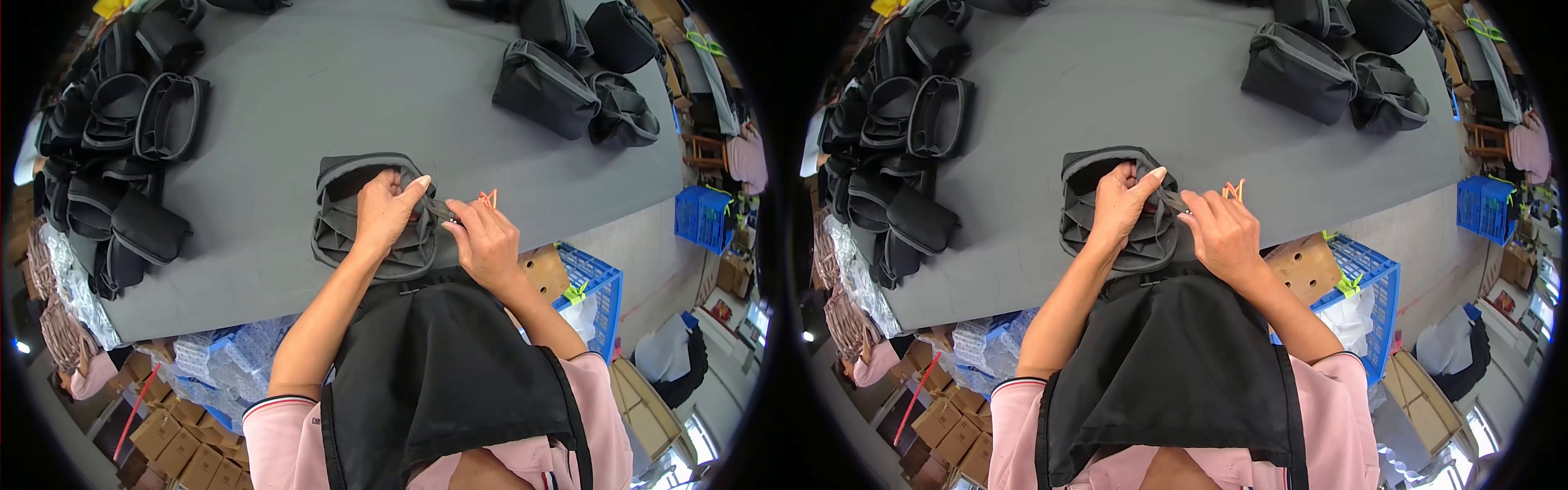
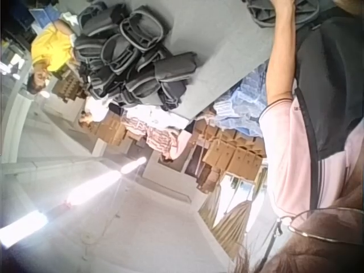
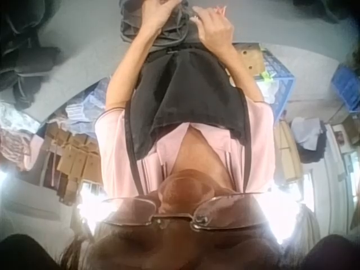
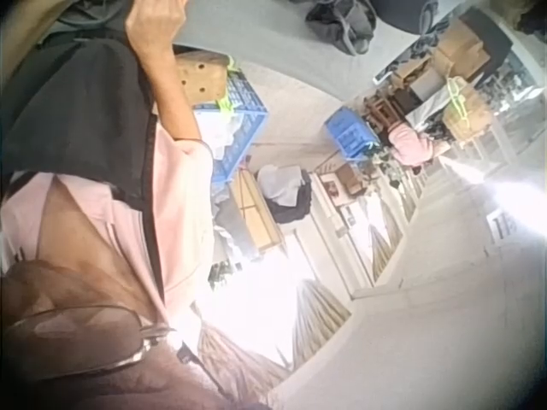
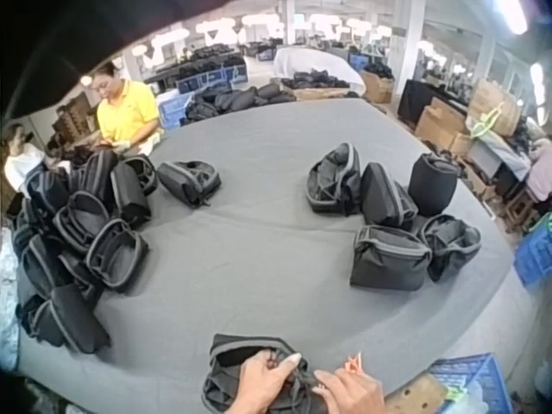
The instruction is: Trimming loose threads from black fabric bags using small snips at a factory workstation.
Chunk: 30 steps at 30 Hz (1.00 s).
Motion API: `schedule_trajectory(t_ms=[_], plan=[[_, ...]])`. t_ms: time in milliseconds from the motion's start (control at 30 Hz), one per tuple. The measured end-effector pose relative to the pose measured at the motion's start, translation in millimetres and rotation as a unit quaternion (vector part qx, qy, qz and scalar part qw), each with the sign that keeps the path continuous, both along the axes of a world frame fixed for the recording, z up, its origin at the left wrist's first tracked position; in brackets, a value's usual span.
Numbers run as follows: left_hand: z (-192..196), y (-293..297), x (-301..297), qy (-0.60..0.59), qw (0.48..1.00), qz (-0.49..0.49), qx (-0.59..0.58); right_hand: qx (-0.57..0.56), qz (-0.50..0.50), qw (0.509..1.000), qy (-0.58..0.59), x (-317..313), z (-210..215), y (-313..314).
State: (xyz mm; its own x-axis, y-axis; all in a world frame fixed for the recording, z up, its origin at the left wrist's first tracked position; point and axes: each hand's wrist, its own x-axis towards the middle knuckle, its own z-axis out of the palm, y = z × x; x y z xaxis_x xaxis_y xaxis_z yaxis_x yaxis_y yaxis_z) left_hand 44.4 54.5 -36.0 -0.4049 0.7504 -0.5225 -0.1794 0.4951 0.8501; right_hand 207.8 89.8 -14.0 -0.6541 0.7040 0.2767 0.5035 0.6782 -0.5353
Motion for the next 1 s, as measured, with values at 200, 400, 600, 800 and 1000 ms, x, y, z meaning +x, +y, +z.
schedule_trajectory(t_ms=[200, 400, 600, 800, 1000], plan=[[2.5, 2.9, -1.5, 0.044, 0.999, -0.021, -0.011, -0.008, 0.005, 1.000, 0.006, 1.0, -0.2, 0.0], [1.2, 8.4, -18.1, -0.011, 0.998, -0.059, -0.030, -0.431, -0.160, 0.856, 0.237, -7.3, -3.9, -11.3], [56.3, 1.4, -25.2, 0.396, 0.795, -0.457, -0.039, -0.476, -0.164, 0.838, 0.209, -10.6, -41.6, -9.2], [25.2, -13.5, -12.7, 0.458, 0.785, -0.418, -0.018, -0.470, -0.174, 0.852, 0.153, -22.1, -35.3, -7.6], [7.6, 3.4, -18.7, 0.460, 0.790, -0.405, 0.000, -0.516, -0.176, 0.813, 0.204, -21.7, -59.3, -13.3]])
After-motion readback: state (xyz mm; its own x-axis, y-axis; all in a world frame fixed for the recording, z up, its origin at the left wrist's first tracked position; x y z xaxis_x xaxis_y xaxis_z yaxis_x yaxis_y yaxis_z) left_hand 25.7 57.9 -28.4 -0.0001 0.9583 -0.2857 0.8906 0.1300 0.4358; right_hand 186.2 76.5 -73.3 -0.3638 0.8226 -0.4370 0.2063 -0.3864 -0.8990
